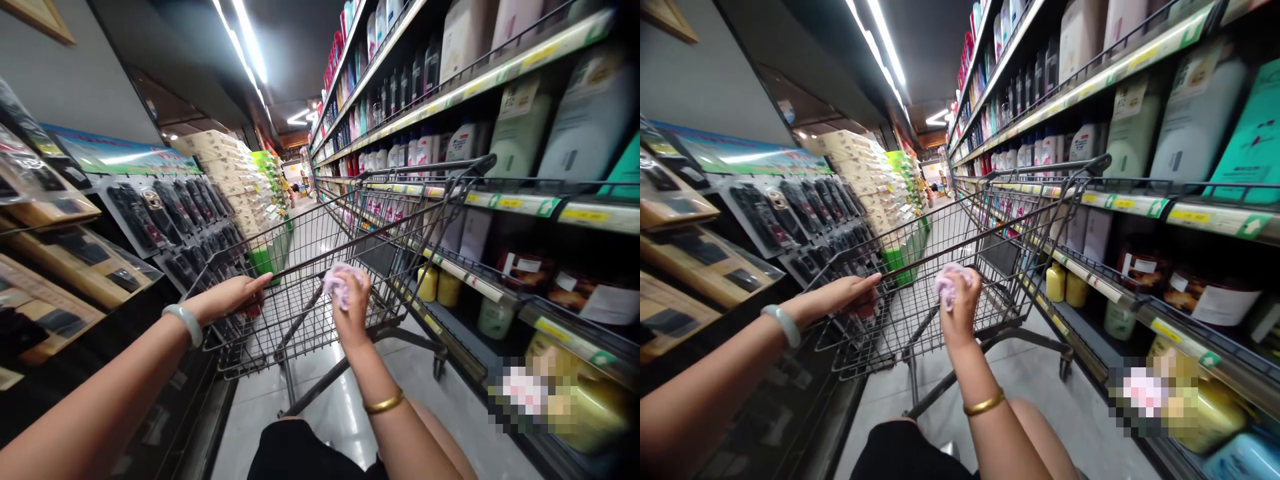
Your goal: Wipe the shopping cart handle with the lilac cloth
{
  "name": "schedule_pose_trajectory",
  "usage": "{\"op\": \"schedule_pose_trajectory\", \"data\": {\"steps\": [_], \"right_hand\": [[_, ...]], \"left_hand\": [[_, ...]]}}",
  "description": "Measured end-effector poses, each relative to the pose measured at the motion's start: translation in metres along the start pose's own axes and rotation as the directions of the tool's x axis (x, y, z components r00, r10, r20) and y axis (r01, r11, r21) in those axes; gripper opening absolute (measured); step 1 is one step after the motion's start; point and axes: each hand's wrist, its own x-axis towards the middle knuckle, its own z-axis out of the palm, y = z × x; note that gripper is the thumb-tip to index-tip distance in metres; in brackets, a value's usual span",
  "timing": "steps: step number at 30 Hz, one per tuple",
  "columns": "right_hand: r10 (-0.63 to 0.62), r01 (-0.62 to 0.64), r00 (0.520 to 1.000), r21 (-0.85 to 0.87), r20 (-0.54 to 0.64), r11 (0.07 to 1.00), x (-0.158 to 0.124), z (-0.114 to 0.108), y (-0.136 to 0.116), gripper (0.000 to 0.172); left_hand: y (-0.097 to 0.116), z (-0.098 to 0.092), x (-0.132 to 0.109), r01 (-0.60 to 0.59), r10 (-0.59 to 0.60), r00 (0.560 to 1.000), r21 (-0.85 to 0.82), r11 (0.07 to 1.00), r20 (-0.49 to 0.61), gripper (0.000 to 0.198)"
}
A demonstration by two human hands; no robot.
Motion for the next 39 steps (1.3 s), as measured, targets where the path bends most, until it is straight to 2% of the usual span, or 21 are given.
{"op": "schedule_pose_trajectory", "data": {"steps": [2, 3, 7, 11, 13, 18, 20, 23, 27, 30, 32, 35, 37, 39], "right_hand": [[-0.079, 0.076, 0.992, 0.028, 0.101, 0.997, -0.007, 0.006, -0.01, 0.039], [-0.106, 0.104, 0.986, 0.02, 0.132, 0.994, -0.011, 0.008, -0.012, 0.039], [-0.063, 0.062, 0.99, 0.006, 0.13, 0.998, -0.02, 0.007, -0.001, 0.04], [-0.049, 0.044, 0.985, 0.034, 0.166, 0.998, -0.021, -0.002, 0.004, 0.044], [-0.057, 0.053, 0.988, 0.035, 0.143, 0.998, -0.021, -0.006, 0.0, 0.042], [0.055, -0.049, 0.993, 0.062, -0.105, 0.997, -0.014, -0.012, -0.011, 0.036], [0.077, -0.065, 0.985, 0.08, -0.156, 0.995, -0.01, -0.007, -0.016, 0.038], [0.036, -0.03, 0.99, 0.044, -0.138, 0.999, -0.004, 0.004, -0.025, 0.045], [-0.004, 0.001, 0.996, -0.04, -0.087, 0.999, 0.003, 0.011, -0.031, 0.05], [-0.056, 0.053, 0.998, -0.075, -0.034, 0.996, 0.007, 0.008, -0.024, 0.051], [-0.077, 0.075, 0.997, -0.087, -0.011, 0.993, 0.003, 0.006, -0.011, 0.053], [-0.004, 0.005, 1.0, -0.104, 0.012, 0.995, -0.015, 0.003, 0.016, 0.048], [0.128, -0.123, 0.991, -0.112, 0.037, 0.986, -0.03, 0.0, 0.028, 0.044], [0.283, -0.276, 0.958, -0.111, 0.05, 0.955, -0.039, -0.001, 0.026, 0.043]], "left_hand": [[0.015, -0.003, -0.007, 0.059, -0.045, 0.982, -0.068, 0.996, 0.184, 0.083], [0.02, -0.005, -0.011, 0.083, -0.059, 0.969, -0.091, 0.992, 0.24, 0.082], [0.029, -0.012, -0.024, 0.101, -0.058, 0.956, -0.134, 0.986, 0.288, 0.079], [0.019, -0.017, -0.03, 0.086, -0.045, 0.956, -0.13, 0.988, 0.29, 0.077], [0.013, -0.018, -0.031, 0.071, -0.034, 0.955, -0.115, 0.991, 0.294, 0.077], [0.01, -0.016, -0.037, 0.031, -0.014, 0.969, -0.065, 0.997, 0.248, 0.082], [0.011, -0.014, -0.041, 0.008, 0.009, 0.97, -0.071, 0.997, 0.242, 0.084], [0.009, -0.013, -0.045, -0.026, 0.05, 0.966, -0.094, 0.995, 0.254, 0.083], [0.005, -0.011, -0.046, -0.013, 0.035, 0.972, -0.094, 0.995, 0.234, 0.085], [0.006, -0.008, -0.045, -0.006, 0.028, 0.976, -0.104, 0.995, 0.216, 0.085], [0.009, -0.007, -0.044, 0.001, 0.022, 0.976, -0.107, 0.994, 0.215, 0.084], [0.015, -0.006, -0.041, 0.017, 0.004, 0.974, -0.091, 0.996, 0.228, 0.08], [0.019, -0.007, -0.039, 0.045, -0.024, 0.966, -0.076, 0.996, 0.256, 0.079], [0.023, -0.006, -0.036, 0.045, -0.027, 0.948, -0.05, 0.998, 0.318, 0.08]]}}
